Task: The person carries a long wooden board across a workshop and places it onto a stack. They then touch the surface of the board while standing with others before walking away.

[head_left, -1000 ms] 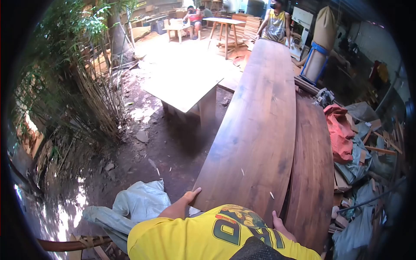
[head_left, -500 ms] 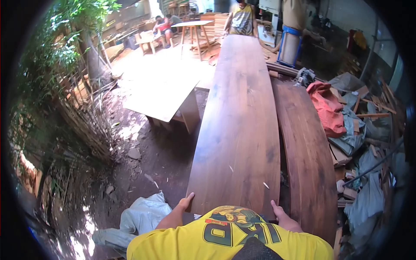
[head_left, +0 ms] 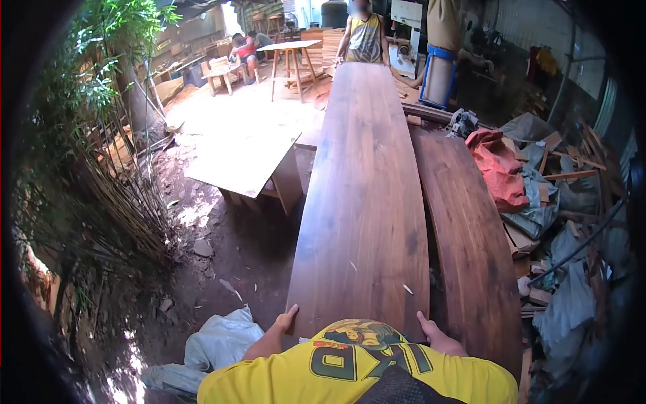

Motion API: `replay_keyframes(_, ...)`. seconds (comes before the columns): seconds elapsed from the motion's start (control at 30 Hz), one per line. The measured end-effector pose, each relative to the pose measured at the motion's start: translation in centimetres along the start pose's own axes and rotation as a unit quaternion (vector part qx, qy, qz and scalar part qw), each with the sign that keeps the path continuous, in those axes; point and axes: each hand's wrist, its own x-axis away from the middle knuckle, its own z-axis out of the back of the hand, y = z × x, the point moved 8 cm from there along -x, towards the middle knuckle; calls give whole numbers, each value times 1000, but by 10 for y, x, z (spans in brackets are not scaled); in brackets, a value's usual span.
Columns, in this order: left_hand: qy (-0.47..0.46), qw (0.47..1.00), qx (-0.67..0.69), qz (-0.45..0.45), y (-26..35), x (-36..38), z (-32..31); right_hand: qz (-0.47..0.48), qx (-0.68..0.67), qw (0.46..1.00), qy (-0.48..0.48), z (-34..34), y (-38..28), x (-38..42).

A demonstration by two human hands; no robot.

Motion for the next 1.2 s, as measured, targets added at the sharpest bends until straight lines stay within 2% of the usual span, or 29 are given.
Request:
replay_keyframes(0.07,-5,1000,2,-9,11,13,1,5,11,1000,22,3,9,-16)
replay_keyframes(0.17,-26,999,17,-20,7,5,-1,7,-23,1000,-6,-5,-10,22)
replay_keyframes(0.3,-32,999,20,-15,5,5,-1,1,-19,1000,2,-5,-4,12)
replay_keyframes(0.37,-12,1000,12,-7,20,30,2,-8,-5,1000,10,-4,-7,18)
replay_keyframes(0.47,16,999,-25,-24,9,10,5,-6,15,1000,16,-4,-10,26)
replay_keyframes(0.57,-4,1000,-17,-26,-4,-10,3,-2,13,1000,27,-3,-3,17)
replay_keyframes(0.77,-8,1000,5,-10,1,7,1,-14,-1,1000,18,1,13,-5)
replay_keyframes(0.9,-15,1000,6,-3,-7,1,0,-4,-3,1000,18,0,2,18)
replay_keyframes(0.97,-30,999,44,-11,5,24,-2,-8,-7,1000,6,-2,-10,41)
replay_keyframes(1.07,-26,998,56,2,14,48,3,-9,-17,1000,-8,-2,-3,34)
replay_keyframes(1.13,-15,999,41,-5,-2,39,8,-7,-28,999,-19,-5,-4,44)
replay_keyframes(1.2,-5,999,28,-15,9,32,13,-5,-30,999,-28,-5,-6,52)
